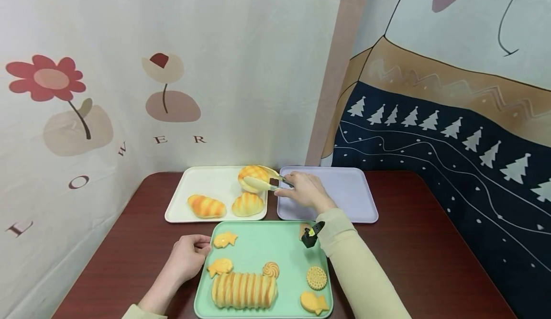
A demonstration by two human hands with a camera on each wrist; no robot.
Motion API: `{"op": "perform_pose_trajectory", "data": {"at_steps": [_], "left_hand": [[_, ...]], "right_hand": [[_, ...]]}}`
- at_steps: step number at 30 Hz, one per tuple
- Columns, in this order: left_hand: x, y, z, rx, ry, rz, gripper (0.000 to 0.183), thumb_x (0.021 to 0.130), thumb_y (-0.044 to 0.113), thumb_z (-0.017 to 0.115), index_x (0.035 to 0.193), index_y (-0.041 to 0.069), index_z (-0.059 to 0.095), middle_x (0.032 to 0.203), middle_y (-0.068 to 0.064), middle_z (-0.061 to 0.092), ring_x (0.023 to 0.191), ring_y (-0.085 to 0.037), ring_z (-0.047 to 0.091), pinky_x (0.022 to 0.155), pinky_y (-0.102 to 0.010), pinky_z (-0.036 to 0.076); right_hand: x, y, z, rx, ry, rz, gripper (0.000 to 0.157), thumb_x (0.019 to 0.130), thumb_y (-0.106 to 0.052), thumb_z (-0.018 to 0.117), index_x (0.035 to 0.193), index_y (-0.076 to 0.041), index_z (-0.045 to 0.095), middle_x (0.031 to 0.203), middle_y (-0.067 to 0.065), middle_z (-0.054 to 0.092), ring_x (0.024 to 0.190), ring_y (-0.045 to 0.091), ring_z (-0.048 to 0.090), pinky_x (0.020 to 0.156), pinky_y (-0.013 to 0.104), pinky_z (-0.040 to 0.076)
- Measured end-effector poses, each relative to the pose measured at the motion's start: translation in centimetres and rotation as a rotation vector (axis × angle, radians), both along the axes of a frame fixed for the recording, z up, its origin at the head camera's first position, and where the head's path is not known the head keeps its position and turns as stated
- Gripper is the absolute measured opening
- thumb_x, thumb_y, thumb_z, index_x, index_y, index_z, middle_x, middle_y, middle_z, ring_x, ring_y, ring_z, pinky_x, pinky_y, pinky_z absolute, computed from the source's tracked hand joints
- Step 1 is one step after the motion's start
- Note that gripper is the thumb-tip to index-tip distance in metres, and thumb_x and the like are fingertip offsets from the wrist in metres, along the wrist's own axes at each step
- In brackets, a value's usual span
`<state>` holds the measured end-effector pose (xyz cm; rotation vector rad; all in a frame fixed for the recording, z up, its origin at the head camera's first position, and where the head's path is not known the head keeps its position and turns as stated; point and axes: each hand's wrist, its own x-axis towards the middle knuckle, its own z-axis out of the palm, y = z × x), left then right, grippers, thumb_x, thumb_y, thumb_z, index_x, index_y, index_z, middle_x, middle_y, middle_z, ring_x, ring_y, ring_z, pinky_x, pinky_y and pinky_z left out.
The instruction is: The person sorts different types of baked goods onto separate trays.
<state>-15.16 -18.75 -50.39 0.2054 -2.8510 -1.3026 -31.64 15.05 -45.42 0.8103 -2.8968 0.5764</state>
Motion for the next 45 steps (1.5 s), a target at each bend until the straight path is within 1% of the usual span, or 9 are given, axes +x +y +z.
{"op": "perform_pose_trajectory", "data": {"at_steps": [15, 19, 21, 24, 28, 32, 38, 42, 45], "left_hand": [[0.1, 0.2, 0.0, -0.002, 0.003, 0.016, 0.016, 0.094, 0.0, 0.07, 0.107, -0.001, 0.078, 0.085, 0.001, 0.071, 0.081, -0.015, 0.066, 0.075, -0.036, 0.056], [0.1, 0.2, 0.0, -0.001, -0.002, 0.016, 0.015, 0.094, 0.001, 0.07, 0.107, 0.0, 0.079, 0.085, 0.001, 0.071, 0.082, -0.015, 0.066, 0.076, -0.037, 0.057], [0.1, 0.1, -0.1, 0.0, 0.0, 0.01, 0.015, 0.094, 0.001, 0.07, 0.107, -0.001, 0.078, 0.086, 0.001, 0.071, 0.082, -0.015, 0.067, 0.076, -0.038, 0.057], [0.1, 0.1, -0.1, 0.005, 0.002, 0.005, 0.015, 0.094, 0.001, 0.07, 0.107, -0.001, 0.078, 0.086, 0.001, 0.072, 0.082, -0.015, 0.067, 0.075, -0.038, 0.057], [0.1, 0.1, -0.1, 0.007, 0.004, 0.006, 0.015, 0.094, 0.001, 0.07, 0.107, -0.002, 0.078, 0.086, 0.001, 0.071, 0.082, -0.015, 0.067, 0.076, -0.038, 0.057], [0.1, 0.1, -0.1, 0.006, -0.002, 0.006, 0.015, 0.095, 0.001, 0.07, 0.107, -0.002, 0.078, 0.085, 0.001, 0.071, 0.083, -0.015, 0.067, 0.076, -0.039, 0.057], [0.1, 0.1, 0.0, 0.014, -0.015, 0.007, 0.015, 0.095, 0.001, 0.071, 0.109, -0.002, 0.077, 0.087, 0.0, 0.072, 0.084, -0.016, 0.067, 0.077, -0.039, 0.058], [0.1, 0.1, 0.1, 0.015, -0.014, 0.008, 0.016, 0.095, 0.001, 0.071, 0.109, -0.003, 0.077, 0.088, 0.0, 0.072, 0.084, -0.017, 0.068, 0.077, -0.039, 0.058], [0.1, 0.1, 0.1, 0.017, -0.013, 0.008, 0.016, 0.095, 0.001, 0.071, 0.109, -0.003, 0.077, 0.088, 0.0, 0.072, 0.085, -0.017, 0.068, 0.077, -0.039, 0.058]], "right_hand": [[-1.1, -1.0, -1.5, -0.004, -0.039, -0.025, 0.066, 0.096, -0.06, 0.071, 0.138, -0.009, 0.071, 0.136, 0.011, 0.069, 0.12, 0.032, 0.067, 0.104, 0.052, 0.05], [-1.2, -1.1, -1.9, -0.003, -0.041, -0.027, 0.065, 0.096, -0.059, 0.072, 0.138, -0.009, 0.071, 0.135, 0.011, 0.069, 0.119, 0.033, 0.067, 0.102, 0.052, 0.051], [-1.2, -1.2, -2.0, -0.003, -0.035, -0.022, 0.063, 0.096, -0.059, 0.072, 0.135, -0.01, 0.072, 0.132, 0.01, 0.07, 0.114, 0.031, 0.068, 0.099, 0.052, 0.052], [-1.2, -1.4, -2.3, -0.007, -0.026, -0.014, 0.054, 0.095, -0.058, 0.073, 0.124, -0.012, 0.076, 0.121, 0.007, 0.071, 0.099, 0.027, 0.068, 0.089, 0.049, 0.054], [-1.2, -1.6, -2.5, -0.011, -0.023, -0.012, 0.041, 0.095, -0.057, 0.074, 0.098, -0.017, 0.07, 0.098, 0.0, 0.066, 0.077, 0.02, 0.057, 0.071, 0.042, 0.049], [-1.3, -1.8, -2.5, -0.012, -0.038, -0.016, 0.039, 0.095, -0.057, 0.074, 0.087, -0.02, 0.062, 0.086, -0.002, 0.058, 0.071, 0.018, 0.051, 0.065, 0.037, 0.042], [-1.3, -2.1, -2.6, -0.008, -0.051, -0.023, 0.039, 0.095, -0.057, 0.074, 0.088, -0.02, 0.061, 0.085, -0.003, 0.057, 0.071, 0.018, 0.052, 0.065, 0.037, 0.041], [-1.3, -2.0, -2.8, -0.007, -0.052, -0.024, 0.04, 0.094, -0.058, 0.075, 0.089, -0.02, 0.063, 0.088, -0.001, 0.06, 0.071, 0.018, 0.052, 0.064, 0.038, 0.042], [-1.2, -2.0, -2.9, -0.007, -0.054, -0.027, 0.043, 0.093, -0.059, 0.076, 0.1, -0.018, 0.07, 0.096, 0.001, 0.065, 0.074, 0.018, 0.054, 0.067, 0.039, 0.046]]}}
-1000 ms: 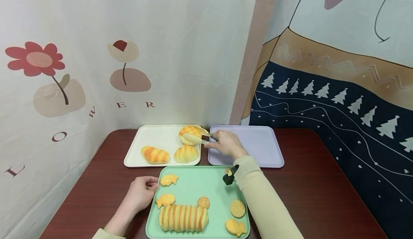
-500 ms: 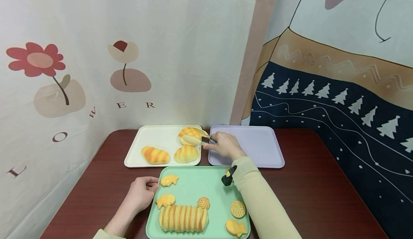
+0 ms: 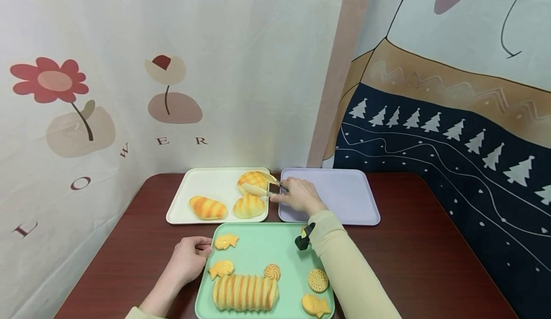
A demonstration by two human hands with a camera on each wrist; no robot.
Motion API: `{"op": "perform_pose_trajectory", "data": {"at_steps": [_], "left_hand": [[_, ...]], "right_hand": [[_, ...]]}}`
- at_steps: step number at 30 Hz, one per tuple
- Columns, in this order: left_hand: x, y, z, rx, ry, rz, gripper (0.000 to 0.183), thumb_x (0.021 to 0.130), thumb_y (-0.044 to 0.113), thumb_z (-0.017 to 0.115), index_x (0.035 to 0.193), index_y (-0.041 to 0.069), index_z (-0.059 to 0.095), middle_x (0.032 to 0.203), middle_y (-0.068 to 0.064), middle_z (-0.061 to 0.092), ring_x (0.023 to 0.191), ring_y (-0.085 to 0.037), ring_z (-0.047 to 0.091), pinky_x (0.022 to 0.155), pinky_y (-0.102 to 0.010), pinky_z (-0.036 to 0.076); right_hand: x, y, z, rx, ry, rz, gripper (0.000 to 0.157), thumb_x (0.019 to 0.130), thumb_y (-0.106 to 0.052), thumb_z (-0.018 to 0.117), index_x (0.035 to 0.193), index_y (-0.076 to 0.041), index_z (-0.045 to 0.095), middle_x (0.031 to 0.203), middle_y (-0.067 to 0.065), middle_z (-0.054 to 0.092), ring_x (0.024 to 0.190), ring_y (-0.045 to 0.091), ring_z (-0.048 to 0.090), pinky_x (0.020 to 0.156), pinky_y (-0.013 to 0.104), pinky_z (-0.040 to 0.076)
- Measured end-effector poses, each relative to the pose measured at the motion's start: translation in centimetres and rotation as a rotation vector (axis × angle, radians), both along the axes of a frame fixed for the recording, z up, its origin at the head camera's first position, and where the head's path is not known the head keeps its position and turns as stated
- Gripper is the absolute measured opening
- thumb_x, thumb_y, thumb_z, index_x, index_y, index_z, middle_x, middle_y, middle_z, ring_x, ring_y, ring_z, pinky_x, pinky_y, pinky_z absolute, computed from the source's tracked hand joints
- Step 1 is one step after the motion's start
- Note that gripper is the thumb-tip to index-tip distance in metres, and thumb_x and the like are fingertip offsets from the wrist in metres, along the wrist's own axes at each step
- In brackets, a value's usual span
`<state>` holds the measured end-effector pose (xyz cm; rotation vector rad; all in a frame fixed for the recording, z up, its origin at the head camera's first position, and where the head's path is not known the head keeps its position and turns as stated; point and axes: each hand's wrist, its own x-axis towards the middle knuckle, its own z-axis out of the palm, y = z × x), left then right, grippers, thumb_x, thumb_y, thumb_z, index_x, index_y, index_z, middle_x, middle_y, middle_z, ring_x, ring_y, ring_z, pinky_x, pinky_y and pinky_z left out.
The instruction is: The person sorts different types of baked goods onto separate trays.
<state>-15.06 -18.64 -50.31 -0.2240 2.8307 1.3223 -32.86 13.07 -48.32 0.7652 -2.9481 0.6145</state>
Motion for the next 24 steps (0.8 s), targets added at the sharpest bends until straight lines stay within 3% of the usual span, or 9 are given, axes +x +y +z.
{"op": "perform_pose_trajectory", "data": {"at_steps": [5, 10, 24], "left_hand": [[0.03, 0.0, -0.02, 0.001, 0.005, 0.0, 0.015, 0.095, 0.001, 0.071, 0.108, -0.003, 0.078, 0.087, 0.0, 0.072, 0.085, -0.017, 0.068, 0.076, -0.039, 0.058], [0.07, 0.01, 0.06, -0.001, 0.004, 0.0, 0.015, 0.095, 0.001, 0.071, 0.108, -0.003, 0.077, 0.087, 0.0, 0.072, 0.084, -0.017, 0.068, 0.076, -0.039, 0.058], [0.17, 0.01, 0.14, 0.001, -0.001, 0.004, 0.015, 0.095, 0.002, 0.071, 0.108, -0.002, 0.077, 0.088, 0.0, 0.072, 0.085, -0.017, 0.068, 0.077, -0.039, 0.058]], "right_hand": [[0.13, 0.03, -0.12, 0.014, -0.006, -0.02, 0.059, 0.091, -0.064, 0.075, 0.123, -0.014, 0.074, 0.108, 0.002, 0.068, 0.079, 0.019, 0.059, 0.074, 0.042, 0.052], [0.17, 0.11, -0.06, 0.024, -0.001, -0.035, 0.071, 0.09, -0.067, 0.074, 0.133, -0.011, 0.071, 0.116, 0.004, 0.069, 0.088, 0.022, 0.065, 0.083, 0.046, 0.056], [0.45, -0.17, 0.5, -0.001, 0.016, -0.048, 0.072, 0.09, -0.065, 0.075, 0.137, -0.012, 0.068, 0.128, 0.008, 0.067, 0.103, 0.03, 0.068, 0.093, 0.05, 0.055]]}}
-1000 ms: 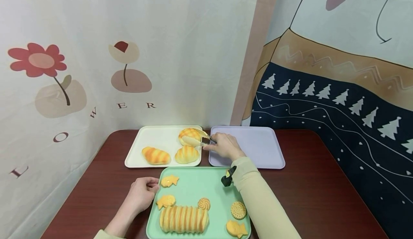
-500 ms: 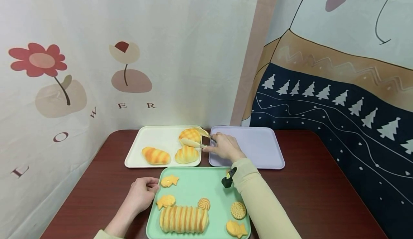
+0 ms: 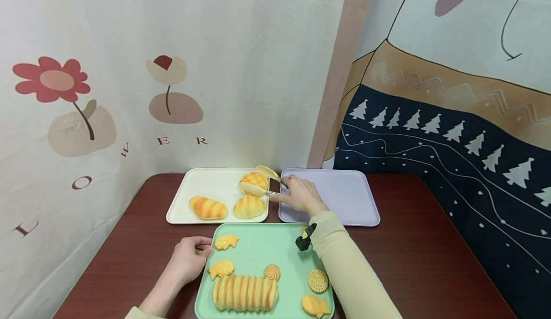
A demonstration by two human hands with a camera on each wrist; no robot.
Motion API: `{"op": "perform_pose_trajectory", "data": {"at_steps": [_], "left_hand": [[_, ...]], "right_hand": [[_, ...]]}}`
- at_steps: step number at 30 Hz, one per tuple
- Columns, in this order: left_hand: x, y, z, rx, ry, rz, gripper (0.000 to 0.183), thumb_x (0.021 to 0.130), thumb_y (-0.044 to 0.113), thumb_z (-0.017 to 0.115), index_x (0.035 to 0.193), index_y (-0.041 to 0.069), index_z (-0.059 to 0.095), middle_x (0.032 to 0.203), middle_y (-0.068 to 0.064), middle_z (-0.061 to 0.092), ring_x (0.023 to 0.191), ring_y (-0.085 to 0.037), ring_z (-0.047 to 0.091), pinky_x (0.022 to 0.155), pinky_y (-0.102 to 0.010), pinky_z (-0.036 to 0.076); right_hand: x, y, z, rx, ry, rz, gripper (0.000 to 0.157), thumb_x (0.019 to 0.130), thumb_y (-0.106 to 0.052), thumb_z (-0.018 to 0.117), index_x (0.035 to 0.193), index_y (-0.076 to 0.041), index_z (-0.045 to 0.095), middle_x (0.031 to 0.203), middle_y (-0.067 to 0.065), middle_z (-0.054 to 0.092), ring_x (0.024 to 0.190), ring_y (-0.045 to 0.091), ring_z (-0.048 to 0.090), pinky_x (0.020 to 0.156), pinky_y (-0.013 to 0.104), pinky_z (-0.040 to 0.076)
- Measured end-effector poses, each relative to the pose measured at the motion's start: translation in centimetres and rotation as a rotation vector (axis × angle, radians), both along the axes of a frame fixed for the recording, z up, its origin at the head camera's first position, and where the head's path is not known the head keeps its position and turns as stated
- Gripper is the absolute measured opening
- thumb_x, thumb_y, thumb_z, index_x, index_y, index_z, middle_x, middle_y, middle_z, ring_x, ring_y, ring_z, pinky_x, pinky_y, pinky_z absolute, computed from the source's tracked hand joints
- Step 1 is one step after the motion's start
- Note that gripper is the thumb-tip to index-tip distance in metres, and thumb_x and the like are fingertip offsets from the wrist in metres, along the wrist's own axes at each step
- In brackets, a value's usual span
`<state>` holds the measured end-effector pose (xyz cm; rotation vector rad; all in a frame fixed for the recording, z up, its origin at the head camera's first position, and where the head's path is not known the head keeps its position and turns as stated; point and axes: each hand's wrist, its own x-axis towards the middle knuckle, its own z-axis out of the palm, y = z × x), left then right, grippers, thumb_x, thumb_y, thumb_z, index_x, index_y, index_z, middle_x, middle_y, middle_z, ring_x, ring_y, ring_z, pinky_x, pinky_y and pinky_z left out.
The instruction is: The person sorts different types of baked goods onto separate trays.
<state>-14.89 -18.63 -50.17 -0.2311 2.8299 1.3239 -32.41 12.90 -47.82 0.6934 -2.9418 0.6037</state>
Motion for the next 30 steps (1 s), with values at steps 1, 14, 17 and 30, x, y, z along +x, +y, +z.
{"op": "perform_pose_trajectory", "data": {"at_steps": [1, 14, 17, 30], "left_hand": [[0.0, 0.0, 0.0, 0.002, -0.001, 0.001, 0.015, 0.095, 0.001, 0.071, 0.108, -0.003, 0.077, 0.088, 0.0, 0.072, 0.085, -0.017, 0.068, 0.077, -0.038, 0.058], [0.0, 0.0, -0.1, -0.007, -0.002, -0.004, 0.016, 0.096, 0.002, 0.071, 0.109, -0.003, 0.077, 0.088, 0.0, 0.072, 0.085, -0.017, 0.068, 0.077, -0.04, 0.058], [-0.1, -0.1, -0.2, -0.011, 0.002, -0.005, 0.016, 0.096, 0.002, 0.07, 0.109, -0.002, 0.077, 0.088, 0.0, 0.072, 0.085, -0.017, 0.068, 0.077, -0.039, 0.058], [-0.1, -0.1, -0.1, -0.007, -0.002, -0.008, 0.017, 0.096, 0.003, 0.07, 0.11, -0.003, 0.077, 0.089, -0.001, 0.073, 0.088, -0.019, 0.069, 0.079, -0.041, 0.058]], "right_hand": [[0.0, 0.0, 0.1, 0.002, 0.005, 0.0, 0.07, 0.09, -0.065, 0.075, 0.136, -0.012, 0.069, 0.127, 0.008, 0.067, 0.102, 0.03, 0.068, 0.092, 0.05, 0.055], [1.2, 1.0, 1.7, 0.001, 0.056, 0.026, 0.08, 0.089, -0.074, 0.069, 0.141, -0.012, 0.067, 0.13, 0.009, 0.067, 0.104, 0.033, 0.07, 0.091, 0.052, 0.055], [1.7, 1.7, 2.3, -0.015, 0.083, 0.031, 0.081, 0.089, -0.075, 0.068, 0.14, -0.012, 0.067, 0.128, 0.007, 0.068, 0.103, 0.03, 0.07, 0.089, 0.051, 0.056], [5.4, 4.9, 4.5, -0.053, 0.126, 0.041, 0.089, 0.089, -0.073, 0.071, 0.146, -0.005, 0.062, 0.129, 0.009, 0.066, 0.105, 0.028, 0.069, 0.086, 0.05, 0.058]]}}
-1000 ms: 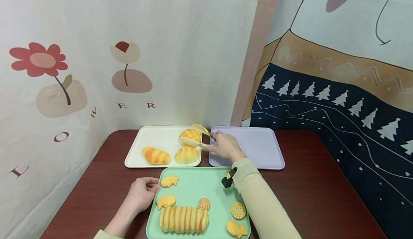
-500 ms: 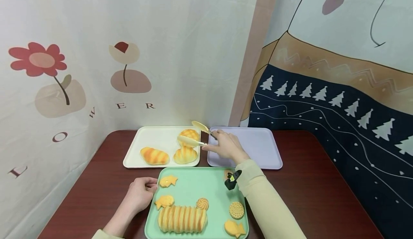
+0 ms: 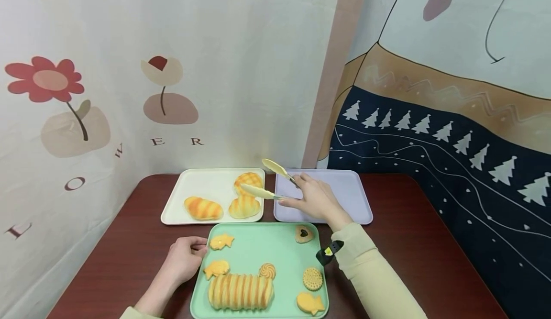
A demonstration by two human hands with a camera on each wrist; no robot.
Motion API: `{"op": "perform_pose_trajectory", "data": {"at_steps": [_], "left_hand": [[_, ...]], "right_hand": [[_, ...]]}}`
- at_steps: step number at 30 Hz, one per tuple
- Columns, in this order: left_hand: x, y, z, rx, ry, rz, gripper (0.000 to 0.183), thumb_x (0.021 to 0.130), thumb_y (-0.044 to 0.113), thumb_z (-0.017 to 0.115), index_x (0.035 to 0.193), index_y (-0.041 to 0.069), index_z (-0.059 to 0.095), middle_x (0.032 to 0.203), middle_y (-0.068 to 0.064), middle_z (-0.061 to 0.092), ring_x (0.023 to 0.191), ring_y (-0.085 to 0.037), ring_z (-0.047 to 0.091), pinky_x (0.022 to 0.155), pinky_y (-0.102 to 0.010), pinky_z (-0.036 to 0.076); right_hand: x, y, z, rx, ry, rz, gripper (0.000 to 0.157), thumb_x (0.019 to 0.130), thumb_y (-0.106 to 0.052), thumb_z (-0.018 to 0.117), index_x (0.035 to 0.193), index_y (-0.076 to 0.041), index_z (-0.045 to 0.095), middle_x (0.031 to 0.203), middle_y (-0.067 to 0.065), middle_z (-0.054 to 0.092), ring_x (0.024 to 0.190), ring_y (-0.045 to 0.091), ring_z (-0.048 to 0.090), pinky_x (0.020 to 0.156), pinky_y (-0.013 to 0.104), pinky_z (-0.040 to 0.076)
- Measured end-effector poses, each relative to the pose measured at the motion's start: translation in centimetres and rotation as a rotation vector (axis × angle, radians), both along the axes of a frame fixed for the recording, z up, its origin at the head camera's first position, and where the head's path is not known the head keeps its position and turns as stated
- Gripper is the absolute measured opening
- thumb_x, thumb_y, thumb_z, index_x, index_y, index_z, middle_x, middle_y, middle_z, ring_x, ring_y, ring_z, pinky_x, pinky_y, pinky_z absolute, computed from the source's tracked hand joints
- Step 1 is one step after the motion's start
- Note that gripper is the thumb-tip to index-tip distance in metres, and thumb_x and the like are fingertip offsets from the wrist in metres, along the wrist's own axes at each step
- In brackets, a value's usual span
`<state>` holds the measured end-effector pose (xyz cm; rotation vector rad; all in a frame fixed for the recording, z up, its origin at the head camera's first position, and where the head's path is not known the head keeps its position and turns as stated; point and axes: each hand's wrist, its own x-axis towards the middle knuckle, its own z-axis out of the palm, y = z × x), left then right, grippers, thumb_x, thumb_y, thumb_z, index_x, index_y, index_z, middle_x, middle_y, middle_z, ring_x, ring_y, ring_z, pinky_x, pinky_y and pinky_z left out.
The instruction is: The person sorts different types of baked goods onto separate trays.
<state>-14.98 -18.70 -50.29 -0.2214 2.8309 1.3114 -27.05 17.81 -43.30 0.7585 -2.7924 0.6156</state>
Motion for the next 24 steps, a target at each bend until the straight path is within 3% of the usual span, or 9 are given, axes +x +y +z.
{"op": "perform_pose_trajectory", "data": {"at_steps": [12, 19, 24], "left_hand": [[-0.2, 0.0, -0.2, -0.009, 0.0, -0.002, 0.016, 0.096, 0.003, 0.07, 0.11, -0.002, 0.077, 0.089, -0.001, 0.073, 0.086, -0.018, 0.069, 0.077, -0.04, 0.058], [-0.3, -0.1, -0.2, -0.008, -0.013, -0.003, 0.017, 0.097, 0.003, 0.07, 0.111, -0.002, 0.077, 0.09, -0.001, 0.073, 0.087, -0.018, 0.069, 0.077, -0.04, 0.058], [-0.4, -0.1, -0.2, -0.008, -0.007, -0.007, 0.017, 0.096, 0.003, 0.069, 0.111, -0.003, 0.077, 0.09, -0.001, 0.073, 0.087, -0.019, 0.069, 0.077, -0.04, 0.058]], "right_hand": [[2.9, 1.7, 1.2, -0.018, 0.02, 0.008, 0.093, 0.088, -0.074, 0.07, 0.148, -0.005, 0.06, 0.133, 0.009, 0.064, 0.101, 0.027, 0.07, 0.084, 0.048, 0.06], [4.7, 2.3, 1.8, -0.017, 0.038, 0.037, 0.091, 0.086, -0.078, 0.069, 0.146, -0.009, 0.06, 0.125, 0.003, 0.064, 0.08, 0.012, 0.063, 0.07, 0.034, 0.057], [6.1, 2.4, 1.8, -0.008, 0.04, 0.054, 0.095, 0.086, -0.077, 0.07, 0.149, -0.007, 0.056, 0.122, 0.003, 0.063, 0.073, 0.009, 0.058, 0.063, 0.028, 0.052]]}}
